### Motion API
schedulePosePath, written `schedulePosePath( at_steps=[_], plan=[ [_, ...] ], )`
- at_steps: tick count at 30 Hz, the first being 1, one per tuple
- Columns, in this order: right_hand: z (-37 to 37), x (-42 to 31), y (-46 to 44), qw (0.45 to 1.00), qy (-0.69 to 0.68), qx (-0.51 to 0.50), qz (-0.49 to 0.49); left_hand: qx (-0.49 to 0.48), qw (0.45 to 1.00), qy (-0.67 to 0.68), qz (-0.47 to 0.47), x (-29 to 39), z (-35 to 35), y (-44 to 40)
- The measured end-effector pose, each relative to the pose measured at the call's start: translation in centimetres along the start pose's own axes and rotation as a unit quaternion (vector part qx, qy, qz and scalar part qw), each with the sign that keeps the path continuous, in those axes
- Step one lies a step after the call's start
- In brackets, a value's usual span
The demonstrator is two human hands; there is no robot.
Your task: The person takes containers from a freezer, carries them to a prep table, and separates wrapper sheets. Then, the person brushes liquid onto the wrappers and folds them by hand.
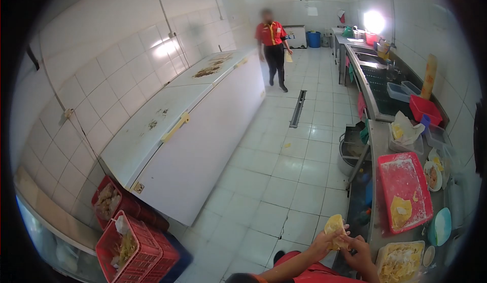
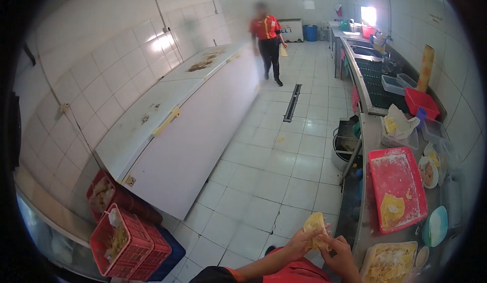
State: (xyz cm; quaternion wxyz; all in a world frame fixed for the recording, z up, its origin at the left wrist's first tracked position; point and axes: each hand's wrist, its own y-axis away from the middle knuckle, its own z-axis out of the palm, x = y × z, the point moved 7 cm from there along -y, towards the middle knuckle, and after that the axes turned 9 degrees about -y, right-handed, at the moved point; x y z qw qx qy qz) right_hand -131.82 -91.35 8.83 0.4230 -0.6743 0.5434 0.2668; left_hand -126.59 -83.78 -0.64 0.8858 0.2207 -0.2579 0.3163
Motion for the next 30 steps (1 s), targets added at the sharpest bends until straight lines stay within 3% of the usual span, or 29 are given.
schedulePosePath(
  at_steps=[6,11,17,19,21,25,28,30],
  plan=[
    [1.6,1.2,-0.9,0.987,-0.139,0.07,0.042,-0.009,0.997,0.001,0.074,1.4,-1.3,2.2],
    [6.8,0.8,-1.9,0.982,-0.175,0.014,0.064,0.002,0.994,0.073,0.083,1.8,-4.0,5.5],
    [12.7,-3.0,-1.6,0.968,-0.221,-0.05,0.105,0.136,0.983,0.003,0.127,3.3,-7.6,12.1],
    [14.5,-4.0,-1.2,0.952,-0.263,-0.072,0.135,0.206,0.967,-0.092,0.121,4.3,-8.8,15.2],
    [16.0,-5.9,-0.9,0.935,-0.313,-0.089,0.137,0.274,0.951,-0.004,0.144,4.5,-9.8,17.3],
    [18.0,-7.1,0.0,0.912,-0.372,-0.09,0.148,0.232,0.941,0.103,0.222,6.4,-8.9,21.5],
    [19.1,-7.2,1.1,0.891,-0.384,-0.117,0.211,0.239,0.939,0.135,0.206,6.3,-8.9,23.2],
    [19.5,-7.7,1.6,0.846,-0.468,-0.095,0.238,0.244,0.948,0.09,0.184,5.8,-9.2,24.4]
  ],
)
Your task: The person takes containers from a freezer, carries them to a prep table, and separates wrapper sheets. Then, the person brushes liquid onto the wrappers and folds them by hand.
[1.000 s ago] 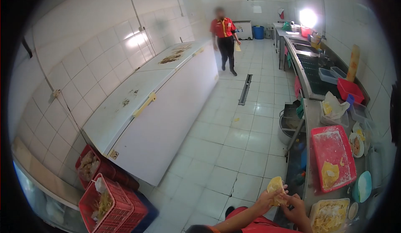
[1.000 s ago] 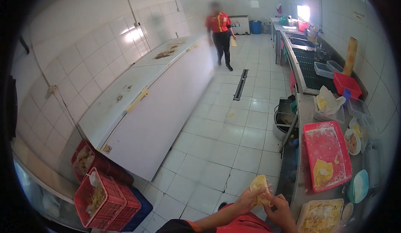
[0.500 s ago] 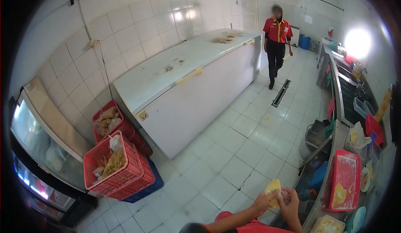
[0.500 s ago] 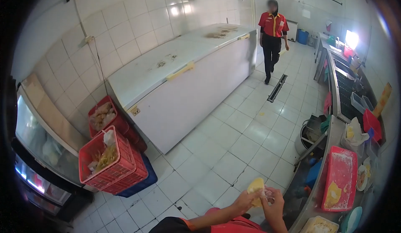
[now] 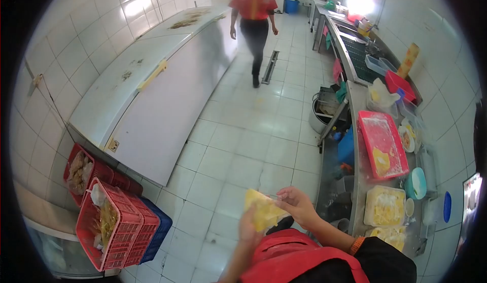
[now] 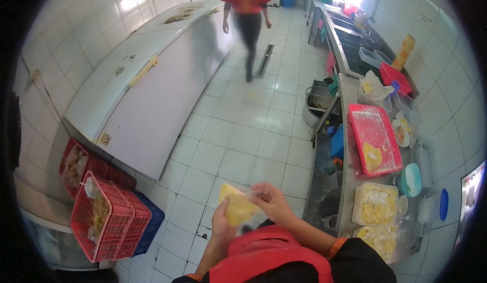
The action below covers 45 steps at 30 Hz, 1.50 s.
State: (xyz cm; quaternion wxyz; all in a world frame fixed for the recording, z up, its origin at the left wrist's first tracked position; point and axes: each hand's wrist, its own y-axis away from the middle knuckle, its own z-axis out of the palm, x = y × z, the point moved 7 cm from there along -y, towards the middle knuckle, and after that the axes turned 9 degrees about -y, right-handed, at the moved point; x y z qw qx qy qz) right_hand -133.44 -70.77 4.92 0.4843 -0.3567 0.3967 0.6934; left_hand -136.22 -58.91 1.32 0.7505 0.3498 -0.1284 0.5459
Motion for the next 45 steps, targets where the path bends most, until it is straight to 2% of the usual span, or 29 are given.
schedulePosePath(
  at_steps=[5,7,10,12,13,14,15,18,22,27,28,30,31,33,34,36,37,39,40,42,43,45],
  plan=[
    [0.6,1.5,0.5,1.0,-0.003,-0.012,0.023,0.037,0.993,-0.113,0.026,0.1,-2.0,1.0],
    [0.9,2.1,0.5,0.999,0.003,-0.025,0.027,0.039,0.97,-0.229,0.07,0.7,-2.3,1.5],
    [1.7,2.8,0.7,0.998,0.03,-0.048,0.032,0.082,0.963,-0.239,0.092,1.3,-2.8,2.5],
    [2.3,2.4,1.0,0.994,0.097,-0.044,-0.037,0.09,0.967,-0.227,0.078,1.1,-3.7,2.9],
    [2.6,2.3,1.1,0.993,0.097,-0.049,-0.035,0.092,0.97,-0.217,0.06,0.8,-4.0,3.0],
    [3.3,0.3,1.7,0.957,0.232,-0.043,-0.17,0.096,0.97,-0.216,0.063,1.0,-3.9,3.2],
    [4.4,-1.3,2.7,0.884,0.356,-0.035,-0.301,0.116,0.966,-0.22,0.067,1.3,-3.9,3.5],
    [6.8,-2.1,3.5,0.855,0.372,-0.101,-0.347,0.151,0.964,-0.203,0.081,1.5,-3.9,3.9],
    [7.2,-1.6,2.9,0.85,0.39,-0.105,-0.338,0.168,0.96,-0.197,0.108,1.7,-4.3,4.3],
    [8.3,-2.5,4.0,0.815,0.413,-0.126,-0.386,0.198,0.937,-0.258,0.131,2.3,-4.5,4.7],
    [8.4,-2.3,4.1,0.815,0.412,-0.127,-0.386,0.198,0.934,-0.266,0.131,2.3,-4.6,4.7],
    [7.8,-1.6,3.2,0.866,0.388,-0.098,-0.298,0.187,0.931,-0.275,0.147,2.6,-4.2,4.9],
    [7.8,-1.8,3.2,0.866,0.39,-0.095,-0.299,0.177,0.928,-0.284,0.162,2.9,-3.9,4.9],
    [7.3,-1.2,2.7,0.898,0.375,-0.096,-0.208,0.179,0.923,-0.298,0.165,2.8,-4.4,4.9],
    [7.1,-1.1,2.7,0.898,0.376,-0.093,-0.208,0.184,0.916,-0.312,0.17,2.7,-4.7,4.9],
    [7.6,-1.4,3.2,0.844,0.426,-0.121,-0.303,0.174,0.918,-0.303,0.186,2.5,-5.1,4.7],
    [7.7,-1.5,3.3,0.844,0.427,-0.121,-0.302,0.166,0.919,-0.293,0.204,2.6,-5.1,4.7],
    [7.8,-0.7,2.9,0.875,0.414,-0.137,-0.21,0.167,0.925,-0.283,0.192,2.6,-5.4,4.7],
    [7.8,-0.7,2.8,0.874,0.415,-0.138,-0.21,0.168,0.93,-0.274,0.182,2.5,-5.6,4.7],
    [7.1,0.7,1.9,0.947,0.269,-0.159,-0.072,0.17,0.93,-0.273,0.177,2.4,-6.3,4.6],
    [7.0,0.6,1.6,0.947,0.27,-0.159,-0.071,0.172,0.93,-0.274,0.173,2.4,-6.6,4.6],
    [6.7,1.0,1.1,0.97,0.182,-0.163,-0.013,0.16,0.937,-0.262,0.167,2.7,-6.5,4.8]
  ],
)
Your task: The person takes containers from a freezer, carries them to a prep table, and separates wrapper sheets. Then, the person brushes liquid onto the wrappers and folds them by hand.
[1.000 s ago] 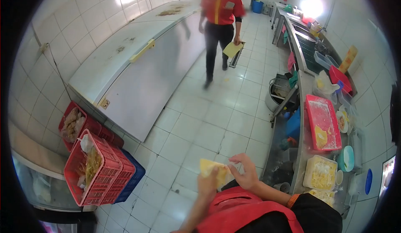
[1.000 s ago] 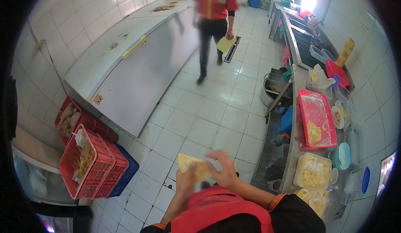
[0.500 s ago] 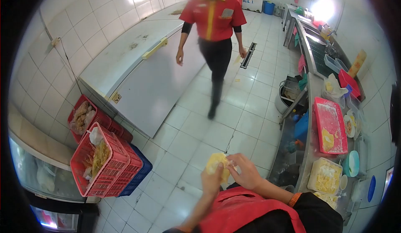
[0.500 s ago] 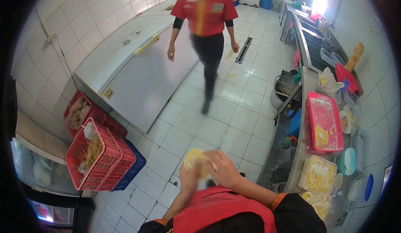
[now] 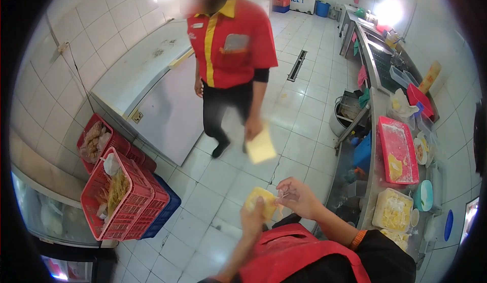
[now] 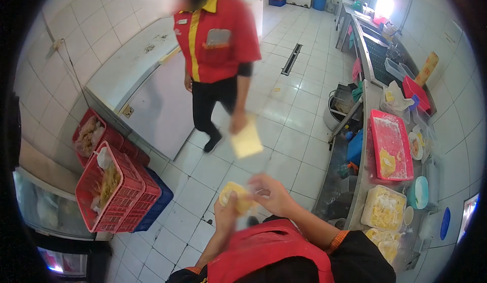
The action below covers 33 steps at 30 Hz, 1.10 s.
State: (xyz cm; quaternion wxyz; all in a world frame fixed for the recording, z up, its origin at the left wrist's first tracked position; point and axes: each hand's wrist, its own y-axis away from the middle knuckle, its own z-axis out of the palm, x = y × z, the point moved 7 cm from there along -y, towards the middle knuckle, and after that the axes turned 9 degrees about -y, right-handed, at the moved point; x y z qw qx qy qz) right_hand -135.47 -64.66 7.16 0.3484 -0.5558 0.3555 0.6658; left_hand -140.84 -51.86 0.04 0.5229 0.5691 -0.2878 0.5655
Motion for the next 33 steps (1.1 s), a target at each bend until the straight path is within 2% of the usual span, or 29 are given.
schedulePosePath(
  at_steps=[4,6,7,9,12,16,18,22,24,25,28,30,33],
  plan=[
    [0.7,-0.4,-0.4,1.0,-0.023,-0.001,-0.003,-0.005,0.999,0.037,-0.028,1.1,-0.2,0.5],
    [1.9,-1.8,0.0,0.989,0.14,0.008,-0.056,0.004,0.998,0.053,-0.025,1.6,-0.5,0.7],
    [2.5,-1.3,0.0,0.989,0.141,0.004,-0.055,0.008,0.997,0.068,-0.022,1.7,-0.7,0.7],
    [4.2,-2.1,0.6,0.934,0.292,0.003,-0.205,0.017,0.995,0.097,-0.024,1.7,-1.2,0.6],
    [5.6,-1.9,0.6,0.907,0.345,-0.039,-0.24,0.02,0.994,0.108,-0.007,1.9,-1.7,0.6],
    [5.7,-2.6,0.6,0.935,0.261,-0.065,-0.231,0.026,0.995,0.101,0.001,2.7,-2.2,0.8],
    [3.6,-0.9,0.0,0.978,0.145,-0.03,-0.147,0.011,0.992,0.128,-0.007,2.5,-2.2,0.5],
    [3.1,-1.2,-0.8,0.974,0.159,-0.067,-0.147,-0.01,0.984,0.17,-0.055,2.5,-1.7,0.5],
    [3.4,-0.6,-0.9,0.978,0.172,-0.082,-0.085,-0.017,0.981,0.18,-0.062,2.1,-1.5,0.3],
    [3.3,-0.6,-0.9,0.978,0.171,-0.078,-0.084,-0.022,0.979,0.192,-0.068,1.8,-1.3,0.2],
    [3.3,-0.2,-1.1,0.987,0.121,-0.081,-0.065,-0.034,0.984,0.17,-0.048,1.9,-0.9,-0.2],
    [2.7,0.7,-1.1,0.998,0.035,-0.042,-0.024,-0.03,0.984,0.17,-0.042,2.0,-0.7,-0.2],
    [2.4,1.1,-1.2,0.999,0.032,-0.027,-0.023,-0.025,0.986,0.164,-0.03,2.2,-0.6,-0.2]
  ],
)
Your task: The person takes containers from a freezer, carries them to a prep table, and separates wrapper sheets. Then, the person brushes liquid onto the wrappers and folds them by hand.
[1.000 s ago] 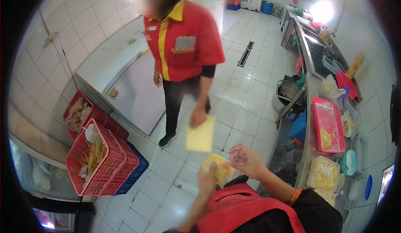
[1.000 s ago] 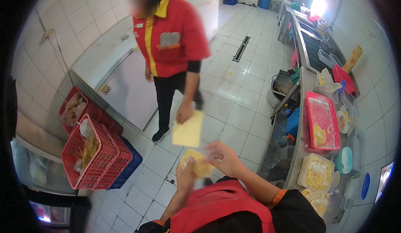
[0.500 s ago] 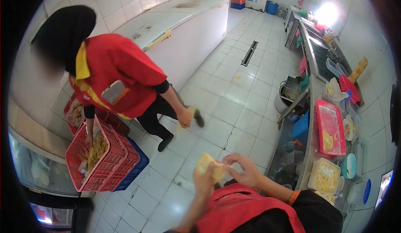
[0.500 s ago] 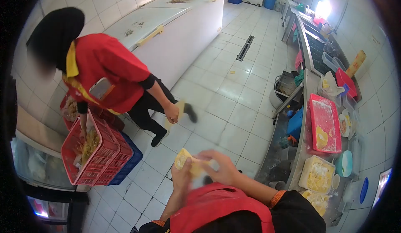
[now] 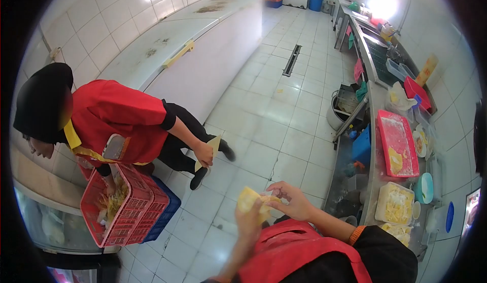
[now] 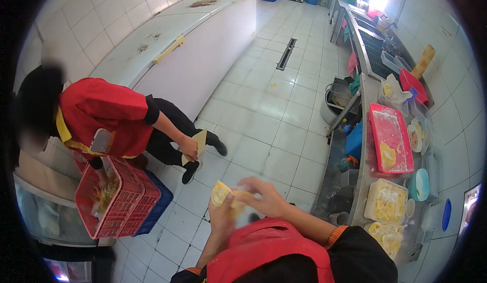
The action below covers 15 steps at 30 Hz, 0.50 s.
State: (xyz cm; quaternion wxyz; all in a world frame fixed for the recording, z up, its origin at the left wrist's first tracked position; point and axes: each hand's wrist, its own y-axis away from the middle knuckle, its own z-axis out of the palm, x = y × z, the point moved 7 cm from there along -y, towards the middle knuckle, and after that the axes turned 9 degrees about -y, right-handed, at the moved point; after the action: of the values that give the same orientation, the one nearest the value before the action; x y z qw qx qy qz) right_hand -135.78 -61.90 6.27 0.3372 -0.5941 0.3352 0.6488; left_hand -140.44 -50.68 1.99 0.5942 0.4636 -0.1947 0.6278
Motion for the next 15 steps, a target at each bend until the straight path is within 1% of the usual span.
schedulePosePath(
  at_steps=[1,3,5,7,11,13,14,15],
  plan=[
    [0.0,0.48,-0.05,1.0,-0.001,0.002,-0.001,0.002,1.0,-0.004,0.006,0.1,0.02,0.01],
    [-0.33,0.69,-0.1,0.998,0.013,0.039,-0.05,0.002,1.0,-0.016,0.01,0.21,0.26,0.0],
    [-0.24,0.53,-0.1,0.998,-0.004,0.044,-0.042,0.004,1.0,-0.027,0.014,0.26,0.25,-0.08],
    [-0.36,0.51,-0.21,0.998,-0.021,0.051,-0.034,-0.005,1.0,-0.009,0.015,0.13,0.22,-0.23],
    [-0.57,0.66,-0.36,0.999,0.007,0.04,-0.015,-0.006,1.0,-0.001,0.019,-0.04,0.41,-0.34],
    [-0.8,0.77,-0.41,0.999,0.022,0.037,-0.011,-0.008,0.991,-0.122,0.046,0.26,0.79,-0.44],
    [-0.82,1.04,-0.34,0.999,0.029,0.031,-0.007,-0.012,0.991,-0.124,0.048,0.1,0.92,-0.61],
    [-0.93,1.16,-0.34,0.999,0.037,0.025,-0.003,0.005,0.988,-0.15,0.042,-0.21,0.71,-0.87]
  ],
)
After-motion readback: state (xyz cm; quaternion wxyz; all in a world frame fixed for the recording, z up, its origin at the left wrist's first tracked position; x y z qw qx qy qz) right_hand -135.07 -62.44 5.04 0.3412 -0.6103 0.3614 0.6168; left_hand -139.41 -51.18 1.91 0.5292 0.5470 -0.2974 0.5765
